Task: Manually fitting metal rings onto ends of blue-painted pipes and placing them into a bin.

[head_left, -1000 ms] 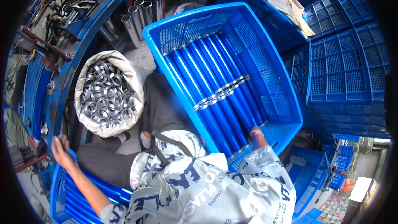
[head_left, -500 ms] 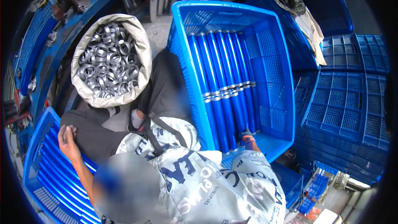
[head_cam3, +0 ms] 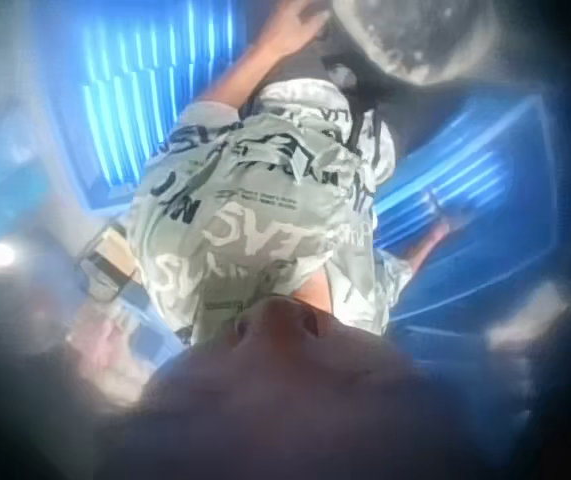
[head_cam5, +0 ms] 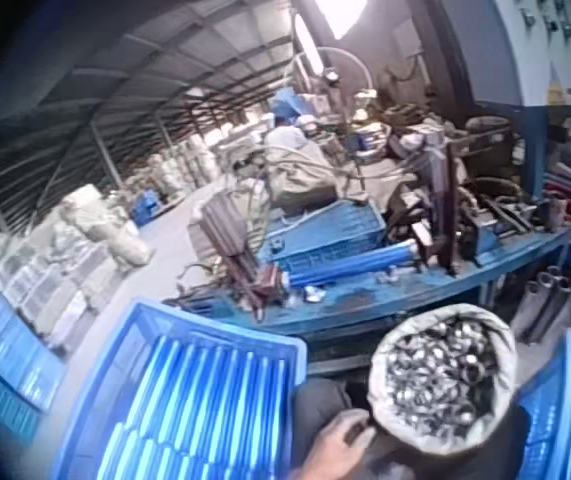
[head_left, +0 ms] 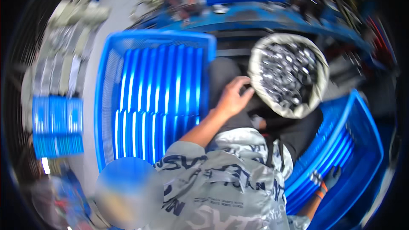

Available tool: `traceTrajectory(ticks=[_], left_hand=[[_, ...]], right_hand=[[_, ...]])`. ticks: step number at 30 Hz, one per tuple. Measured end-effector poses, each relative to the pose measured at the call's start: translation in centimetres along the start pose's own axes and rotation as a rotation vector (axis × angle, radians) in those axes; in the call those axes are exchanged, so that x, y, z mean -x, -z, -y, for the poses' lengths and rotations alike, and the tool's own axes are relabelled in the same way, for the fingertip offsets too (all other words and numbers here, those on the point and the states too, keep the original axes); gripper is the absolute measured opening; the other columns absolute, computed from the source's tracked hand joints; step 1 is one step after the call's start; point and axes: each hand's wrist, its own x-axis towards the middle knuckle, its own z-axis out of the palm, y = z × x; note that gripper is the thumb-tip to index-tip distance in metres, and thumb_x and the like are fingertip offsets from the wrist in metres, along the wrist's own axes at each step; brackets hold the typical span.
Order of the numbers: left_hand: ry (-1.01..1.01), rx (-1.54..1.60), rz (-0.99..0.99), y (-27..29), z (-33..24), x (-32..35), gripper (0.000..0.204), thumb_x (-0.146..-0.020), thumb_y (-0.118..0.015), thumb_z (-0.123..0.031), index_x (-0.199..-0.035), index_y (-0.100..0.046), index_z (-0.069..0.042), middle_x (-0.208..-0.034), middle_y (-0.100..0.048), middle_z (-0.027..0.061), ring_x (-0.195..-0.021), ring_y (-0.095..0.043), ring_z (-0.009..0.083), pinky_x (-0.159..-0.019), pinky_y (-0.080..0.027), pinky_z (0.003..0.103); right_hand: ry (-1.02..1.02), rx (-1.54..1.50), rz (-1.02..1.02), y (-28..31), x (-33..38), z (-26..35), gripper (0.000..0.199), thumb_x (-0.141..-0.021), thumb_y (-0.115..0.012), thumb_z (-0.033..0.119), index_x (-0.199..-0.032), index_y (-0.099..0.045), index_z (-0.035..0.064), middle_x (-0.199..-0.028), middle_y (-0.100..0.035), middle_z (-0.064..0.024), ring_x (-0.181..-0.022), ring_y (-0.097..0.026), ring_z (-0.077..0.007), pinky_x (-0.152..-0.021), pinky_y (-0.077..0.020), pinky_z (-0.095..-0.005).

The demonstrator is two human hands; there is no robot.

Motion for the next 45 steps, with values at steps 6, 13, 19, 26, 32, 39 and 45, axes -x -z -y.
traceTrajectory(ticks=[6, 13, 19, 26, 32, 39, 45], left_hand=[[0.2, -0.89, -0.475, 21.3, 6.7, 17.5, 0.077, -0.094, -0.091, -0.025, -0.156, -0.059, 0.005, -0.164, -0.061, 0.0305, -0.148, -0.06, 0.0521, -0.126, -0.049, 0.059], [1.266, -0.946, -0.571, 40.3, 3.2, 40.9, 0.083, -0.089, -0.086, -0.036, -0.162, -0.062, -0.004, -0.165, -0.064, 0.0219, -0.153, -0.061, 0.0408, -0.129, -0.049, 0.053], [1.228, -0.848, -0.479, 43.6, 2.2, 39.8, 0.091, -0.071, -0.093, -0.03, -0.155, -0.07, -0.004, -0.15, -0.072, 0.0265, -0.141, -0.071, 0.041, -0.121, -0.057, 0.047], [0.398, -0.305, -0.34, 30.0, -6.2, 11.5, 0.07, -0.086, -0.096, -0.026, -0.143, -0.064, 0.002, -0.115, -0.08, 0.0183, -0.103, -0.079, 0.0344, -0.093, -0.063, 0.047], [0.746, 0.743, 0.62, 8.7, -8.6, 2.0, 0.06, -0.09, -0.094, -0.022, -0.14, -0.067, -0.004, -0.111, -0.076, 0.012, -0.094, -0.078, 0.0229, -0.084, -0.064, 0.041], [0.791, 0.985, 0.805, 3.6, -8.9, -1.1, 0.054, -0.09, -0.091, -0.017, -0.135, -0.067, -0.001, -0.11, -0.076, 0.0144, -0.096, -0.079, 0.0253, -0.085, -0.065, 0.042], [0.317, 0.328, 0.439, 3.7, -8.4, -4.5, 0.063, -0.084, -0.094, -0.025, -0.134, -0.069, 0.003, -0.111, -0.079, 0.01, -0.1, -0.076, 0.0193, -0.093, -0.062, 0.037]], right_hand=[[0.47, -0.3, 0.277, -15.1, -4.9, 35.6, 0.044, -0.118, -0.069, 0.009, -0.159, -0.068, -0.0042, -0.161, -0.071, -0.0172, -0.148, -0.066, -0.027, -0.128, -0.0483, -0.0411], [0.57, -0.606, 0.779, -28.6, 2.9, 51.3, 0.033, -0.115, -0.067, 0.002, -0.146, -0.074, -0.0067, -0.147, -0.078, -0.0151, -0.136, -0.071, -0.0249, -0.121, -0.0528, -0.0401], [0.974, -0.502, 0.867, -27.2, 8.3, 59.8, 0.033, -0.108, -0.07, -0.002, -0.14, -0.078, -0.005, -0.142, -0.079, -0.0184, -0.135, -0.073, -0.0314, -0.12, -0.0532, -0.0436], [0.18, -1.117, 1.195, -29.9, 13.2, 60.7, 0.102, -0.095, -0.075, -0.01, -0.185, -0.029, 0.0039, -0.166, -0.063, -0.0253, -0.143, -0.07, -0.0318, -0.109, -0.0628, -0.0396], [-0.455, -1.243, 1.157, -25.7, 14.1, 68.6, 0.045, -0.098, -0.092, 0.02, -0.133, -0.069, 0.004, -0.105, -0.08, -0.0142, -0.089, -0.083, -0.0299, -0.076, -0.0684, -0.0456], [-0.548, -1.312, 0.971, -24.6, 7.0, 66.3, 0.045, -0.106, -0.082, 0.048, -0.125, -0.076, 0.0076, -0.096, -0.081, -0.0115, -0.077, -0.079, -0.027, -0.073, -0.0673, -0.0428], [-0.32, -1.328, 0.862, -29.8, 13.8, 64.8, 0.063, -0.119, -0.058, 0.064, -0.126, -0.075, 0.0038, -0.112, -0.075, -0.006, -0.105, -0.074, -0.0206, -0.09, -0.0597, -0.0397]])
